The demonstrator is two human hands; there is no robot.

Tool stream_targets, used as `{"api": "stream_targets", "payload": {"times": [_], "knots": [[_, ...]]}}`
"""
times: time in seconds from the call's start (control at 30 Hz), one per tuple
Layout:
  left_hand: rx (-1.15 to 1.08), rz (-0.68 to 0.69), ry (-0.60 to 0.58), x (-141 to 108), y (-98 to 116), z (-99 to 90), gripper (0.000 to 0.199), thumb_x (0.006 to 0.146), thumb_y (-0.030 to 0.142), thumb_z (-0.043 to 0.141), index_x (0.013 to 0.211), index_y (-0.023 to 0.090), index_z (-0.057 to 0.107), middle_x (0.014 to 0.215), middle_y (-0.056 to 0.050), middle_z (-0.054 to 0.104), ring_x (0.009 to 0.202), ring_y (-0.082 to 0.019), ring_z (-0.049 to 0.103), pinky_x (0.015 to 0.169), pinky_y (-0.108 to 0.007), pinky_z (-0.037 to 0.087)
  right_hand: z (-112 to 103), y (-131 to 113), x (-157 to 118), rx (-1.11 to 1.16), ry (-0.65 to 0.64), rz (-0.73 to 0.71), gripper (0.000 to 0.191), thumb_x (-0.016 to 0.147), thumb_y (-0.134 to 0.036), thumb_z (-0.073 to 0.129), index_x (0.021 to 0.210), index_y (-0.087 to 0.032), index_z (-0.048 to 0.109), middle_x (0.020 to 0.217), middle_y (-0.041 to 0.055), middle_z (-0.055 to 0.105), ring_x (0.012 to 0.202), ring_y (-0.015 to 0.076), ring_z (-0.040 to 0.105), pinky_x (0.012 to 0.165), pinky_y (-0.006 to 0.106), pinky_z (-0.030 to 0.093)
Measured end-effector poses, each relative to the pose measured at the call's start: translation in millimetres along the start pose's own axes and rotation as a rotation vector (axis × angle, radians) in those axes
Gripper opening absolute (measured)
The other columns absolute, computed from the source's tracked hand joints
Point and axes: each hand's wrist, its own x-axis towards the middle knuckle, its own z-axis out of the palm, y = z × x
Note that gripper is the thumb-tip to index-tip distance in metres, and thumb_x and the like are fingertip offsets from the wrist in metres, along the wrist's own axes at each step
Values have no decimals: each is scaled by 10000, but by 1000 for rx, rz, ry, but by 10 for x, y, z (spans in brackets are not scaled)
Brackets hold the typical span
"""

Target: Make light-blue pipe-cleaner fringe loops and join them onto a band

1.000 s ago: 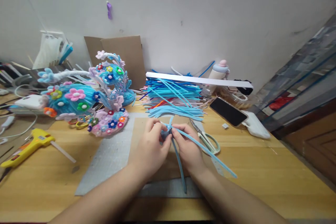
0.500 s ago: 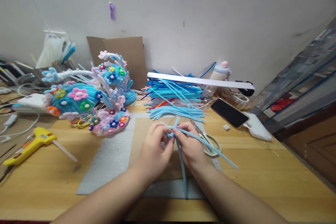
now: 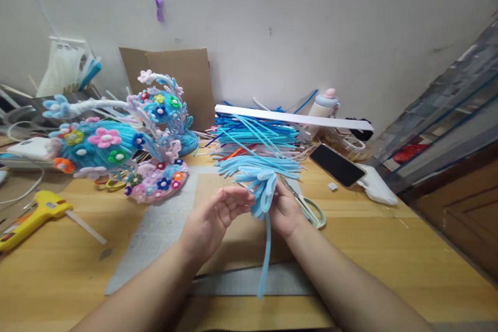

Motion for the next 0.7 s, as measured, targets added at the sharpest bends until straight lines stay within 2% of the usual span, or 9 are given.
{"api": "stream_targets", "payload": {"times": [0.07, 0.13, 0.23, 0.33, 0.4, 0.47, 0.5, 0.57, 0.7], "knots": [[45, 5, -9, -54, 15, 40, 386, 841, 387, 383, 981, 144, 649, 1035, -119, 652, 1012, -256, 566, 878, -396, 419, -2, 13, 6, -11, 13, -19, 162, 714, -326, 593, 708, -167, 624, 665, 52, 692, 677, 229, 659, 646, 381, 526], [121, 20, 74, -69, 28, 32, 388, 832, 381, 395, 1063, 156, 610, 1117, -111, 617, 1001, -241, 567, 821, -359, 445, -8, 25, 20, -23, 38, -73, 144, 700, -320, 616, 712, -177, 615, 669, 37, 688, 688, 218, 657, 650, 364, 527], [241, 36, 307, -11, 21, -59, 392, 820, 367, 401, 1135, 169, 523, 1150, -107, 577, 958, -217, 573, 737, -323, 462, -24, 45, 35, -53, 87, -183, 145, 652, -284, 680, 680, -195, 569, 672, -1, 673, 697, 179, 648, 659, 308, 521], [515, 162, 523, 48, -9, -143, 329, 802, 343, 442, 1083, 181, 492, 1111, -92, 561, 1006, -215, 541, 803, -340, 440, -21, 68, -7, -124, 119, -257, 225, 617, -274, 728, 664, -191, 525, 611, -20, 636, 589, 153, 615, 569, 274, 499], [810, 329, 495, 41, -36, -148, 339, 772, 311, 521, 1092, 204, 482, 1152, -72, 531, 1090, -217, 484, 920, -370, 375, 6, 76, -81, -174, 127, -300, 254, 607, -280, 747, 682, -186, 523, 611, -28, 620, 547, 134, 588, 537, 255, 476], [1048, 421, 332, 7, -76, -117, 431, 732, 272, 588, 1143, 223, 466, 1196, -67, 508, 1140, -225, 444, 979, -394, 319, 54, 76, -176, -266, 126, -380, 250, 610, -283, 751, 693, -182, 538, 654, -28, 621, 576, 120, 579, 567, 239, 467], [1105, 414, 249, -9, -100, -99, 472, 719, 255, 602, 1167, 225, 455, 1202, -72, 507, 1141, -231, 445, 976, -400, 322, 80, 73, -222, -340, 122, -430, 234, 624, -291, 741, 700, -182, 549, 673, -25, 622, 598, 120, 579, 586, 235, 465], [1104, 360, 179, -17, -152, -83, 481, 715, 223, 596, 1174, 216, 453, 1189, -82, 520, 1123, -229, 466, 959, -399, 342, 126, 62, -291, -498, 102, -506, 208, 668, -330, 703, 714, -180, 567, 656, -16, 616, 604, 130, 579, 588, 242, 467], [838, 235, 307, 102, -216, -173, 372, 727, 247, 571, 1086, 185, 494, 1066, -80, 577, 989, -200, 551, 868, -351, 413, 132, 18, -283, -532, 45, -495, 234, 707, -392, 655, 741, -176, 573, 639, 3, 623, 611, 163, 612, 578, 285, 504]]}}
